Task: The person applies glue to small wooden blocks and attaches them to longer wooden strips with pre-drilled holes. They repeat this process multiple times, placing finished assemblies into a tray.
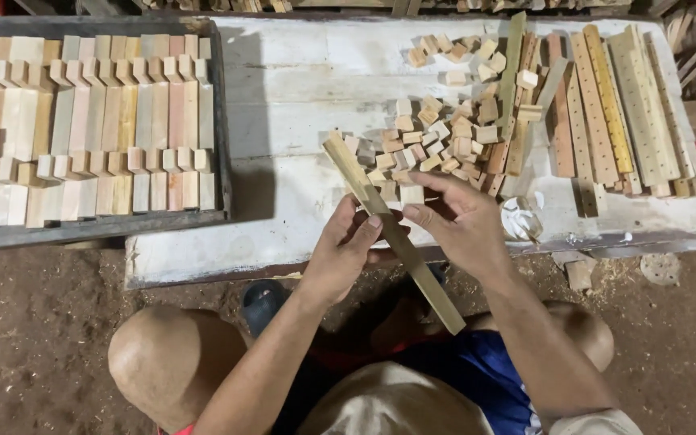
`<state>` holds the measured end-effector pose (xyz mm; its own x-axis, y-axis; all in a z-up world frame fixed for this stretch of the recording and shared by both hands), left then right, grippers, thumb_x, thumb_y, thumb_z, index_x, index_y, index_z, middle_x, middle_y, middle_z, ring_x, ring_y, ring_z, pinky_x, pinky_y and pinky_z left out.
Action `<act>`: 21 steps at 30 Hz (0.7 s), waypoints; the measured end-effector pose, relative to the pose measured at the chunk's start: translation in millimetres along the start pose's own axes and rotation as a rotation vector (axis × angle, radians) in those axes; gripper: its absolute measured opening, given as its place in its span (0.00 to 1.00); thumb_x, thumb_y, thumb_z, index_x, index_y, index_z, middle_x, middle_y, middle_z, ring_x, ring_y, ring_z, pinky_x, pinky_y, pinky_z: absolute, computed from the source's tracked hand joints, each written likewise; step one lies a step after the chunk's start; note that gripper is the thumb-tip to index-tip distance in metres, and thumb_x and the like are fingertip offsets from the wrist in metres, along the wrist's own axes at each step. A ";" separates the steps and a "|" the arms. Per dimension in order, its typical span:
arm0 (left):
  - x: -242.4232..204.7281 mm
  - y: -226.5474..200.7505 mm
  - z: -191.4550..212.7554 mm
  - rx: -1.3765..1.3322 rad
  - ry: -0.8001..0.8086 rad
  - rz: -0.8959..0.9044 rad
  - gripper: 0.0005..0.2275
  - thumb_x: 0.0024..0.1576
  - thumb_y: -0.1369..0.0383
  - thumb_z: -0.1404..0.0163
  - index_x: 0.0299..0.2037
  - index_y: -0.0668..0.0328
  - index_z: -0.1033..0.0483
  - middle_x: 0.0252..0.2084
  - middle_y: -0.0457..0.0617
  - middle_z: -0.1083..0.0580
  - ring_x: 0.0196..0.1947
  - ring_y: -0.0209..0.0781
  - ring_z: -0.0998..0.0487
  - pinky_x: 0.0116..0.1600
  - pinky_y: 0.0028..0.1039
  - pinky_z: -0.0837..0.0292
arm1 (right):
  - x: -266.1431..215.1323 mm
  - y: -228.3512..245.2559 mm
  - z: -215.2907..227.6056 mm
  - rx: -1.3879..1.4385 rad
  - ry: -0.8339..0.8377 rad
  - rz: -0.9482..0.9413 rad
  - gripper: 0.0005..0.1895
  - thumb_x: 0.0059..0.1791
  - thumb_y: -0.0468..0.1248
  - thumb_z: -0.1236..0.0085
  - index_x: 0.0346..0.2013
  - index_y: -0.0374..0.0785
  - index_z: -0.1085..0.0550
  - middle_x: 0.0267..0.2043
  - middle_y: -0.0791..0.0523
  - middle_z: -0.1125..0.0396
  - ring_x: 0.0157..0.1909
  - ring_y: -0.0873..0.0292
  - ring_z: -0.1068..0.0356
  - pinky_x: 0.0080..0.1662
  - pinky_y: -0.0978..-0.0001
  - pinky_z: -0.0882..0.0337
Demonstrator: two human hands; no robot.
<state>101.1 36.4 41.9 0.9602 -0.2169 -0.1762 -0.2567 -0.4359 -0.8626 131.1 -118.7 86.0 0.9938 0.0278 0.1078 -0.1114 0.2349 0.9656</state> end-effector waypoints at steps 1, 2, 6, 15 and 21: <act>2.4 0.8 -0.3 -0.003 0.000 -0.002 0.18 0.66 0.72 0.60 0.65 0.71 0.40 0.46 0.63 0.28 0.49 0.53 0.23 0.47 0.46 0.17 | -0.3 7.6 -1.5 -0.003 0.001 0.001 0.25 0.41 0.34 0.25 0.51 0.32 0.22 0.51 0.47 0.26 0.59 0.59 0.29 0.60 0.65 0.29; 5.1 -1.6 -1.6 0.040 0.010 -0.038 0.18 0.65 0.74 0.60 0.65 0.71 0.39 0.44 0.61 0.29 0.48 0.53 0.24 0.51 0.49 0.19 | -0.4 14.0 -3.7 0.006 0.008 -0.006 0.28 0.41 0.34 0.26 0.54 0.32 0.24 0.52 0.45 0.26 0.59 0.57 0.30 0.59 0.61 0.28; -8.8 -9.2 -27.1 0.007 0.017 -0.065 0.15 0.65 0.76 0.59 0.62 0.68 0.37 0.41 0.55 0.30 0.47 0.49 0.26 0.56 0.50 0.22 | -6.7 10.6 2.2 -0.004 -0.024 -0.091 0.16 0.43 0.38 0.25 0.40 0.33 0.19 0.36 0.50 0.25 0.54 0.60 0.31 0.62 0.60 0.31; 6.2 29.0 -31.4 -0.066 0.095 -0.107 0.18 0.67 0.74 0.61 0.67 0.63 0.45 0.52 0.64 0.29 0.49 0.50 0.24 0.56 0.53 0.24 | -24.1 20.8 18.0 -0.071 -0.142 -0.050 0.17 0.41 0.34 0.23 0.39 0.32 0.21 0.37 0.58 0.25 0.41 0.72 0.32 0.50 0.77 0.27; 3.3 13.0 -27.9 -0.008 0.081 -0.176 0.20 0.66 0.75 0.59 0.68 0.61 0.44 0.54 0.63 0.29 0.52 0.49 0.23 0.58 0.48 0.23 | -28.1 20.3 10.8 -0.211 -0.173 0.154 0.18 0.37 0.30 0.21 0.37 0.31 0.20 0.42 0.53 0.25 0.41 0.67 0.27 0.48 0.81 0.28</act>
<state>97.8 5.7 43.4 0.9784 -0.2062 0.0157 -0.0871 -0.4800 -0.8729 101.0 -125.2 105.2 0.9488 -0.0829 0.3047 -0.2401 0.4374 0.8666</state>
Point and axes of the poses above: each hand's wrist, its own x-axis towards the middle knuckle, its own z-axis out of the back of the hand, y = z × x, the point moved 10 cm from there along x, towards the middle knuckle
